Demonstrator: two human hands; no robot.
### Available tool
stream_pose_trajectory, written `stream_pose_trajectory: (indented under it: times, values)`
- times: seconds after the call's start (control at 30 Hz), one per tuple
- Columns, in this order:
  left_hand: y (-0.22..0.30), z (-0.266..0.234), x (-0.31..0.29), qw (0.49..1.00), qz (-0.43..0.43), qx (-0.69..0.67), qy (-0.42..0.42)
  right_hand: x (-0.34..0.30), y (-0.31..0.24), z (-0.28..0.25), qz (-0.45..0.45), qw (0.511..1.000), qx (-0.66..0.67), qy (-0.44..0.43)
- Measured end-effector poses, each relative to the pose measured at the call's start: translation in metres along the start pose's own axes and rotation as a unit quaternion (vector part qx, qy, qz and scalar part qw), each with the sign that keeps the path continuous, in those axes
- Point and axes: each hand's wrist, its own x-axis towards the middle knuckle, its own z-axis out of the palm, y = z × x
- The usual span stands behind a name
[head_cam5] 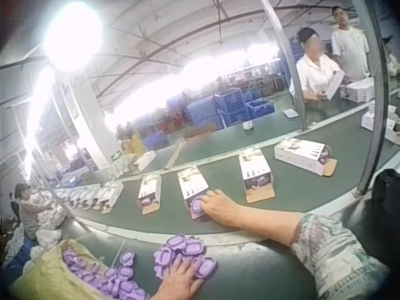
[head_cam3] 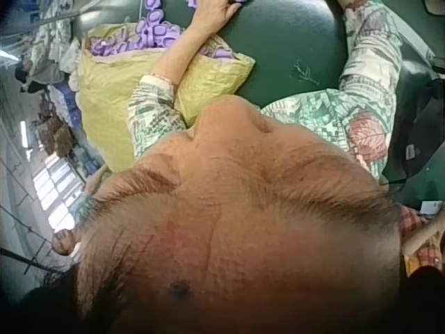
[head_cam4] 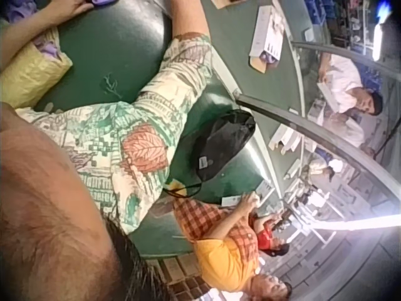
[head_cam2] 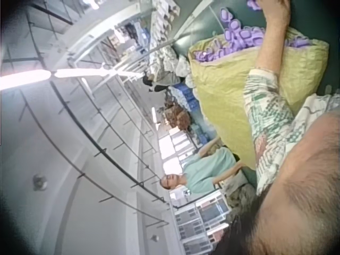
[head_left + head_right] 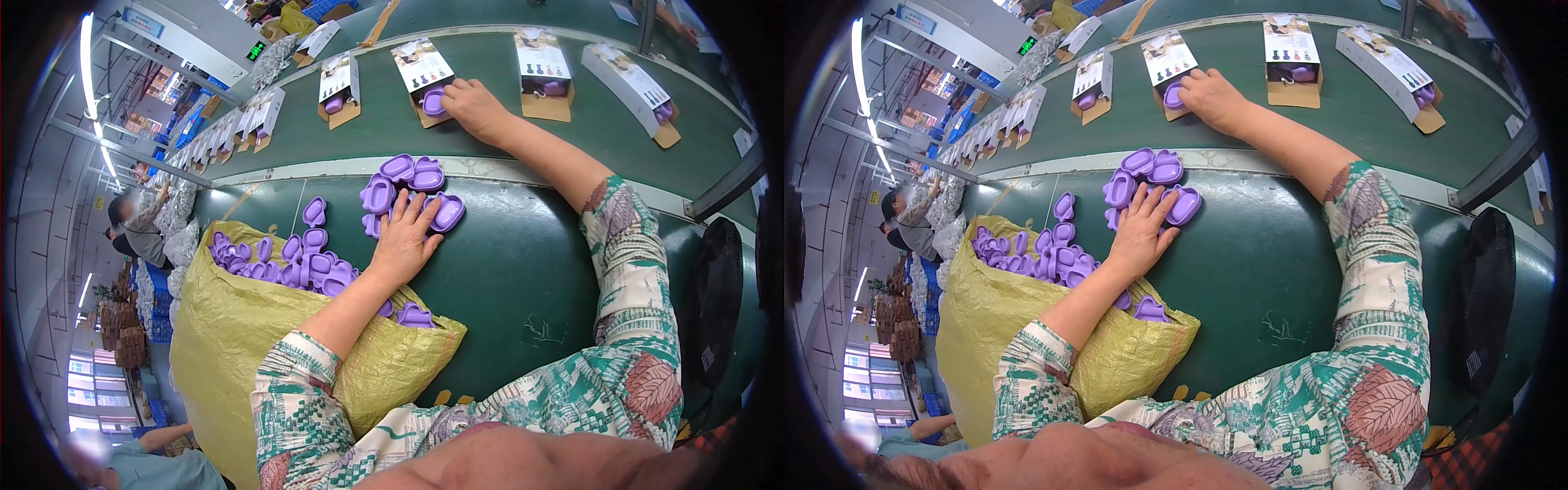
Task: The person picks up purple silicone items from a pile and places them into cardboard boxes on a conveyor belt. They handle the items by hand, sometimes turning them over or moving them aside before inserting them into the boxes.
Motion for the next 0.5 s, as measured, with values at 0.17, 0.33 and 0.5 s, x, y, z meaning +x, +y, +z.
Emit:
stream_pose_trajectory:
  times: [0.17, 0.33, 0.5]
  values:
    - [0.003, 0.001, 0.002, 1.000, 0.002, -0.001, 0.001, 0.011, 0.024, 0.016, 0.053, 0.996, -0.057, -0.039]
    - [0.001, 0.001, 0.001, 1.000, -0.002, 0.000, -0.003, 0.017, 0.037, 0.008, 0.162, 0.983, -0.081, -0.020]
    - [0.002, 0.002, 0.004, 1.000, 0.004, -0.007, 0.004, -0.004, 0.014, 0.009, 0.048, 0.996, -0.011, 0.077]
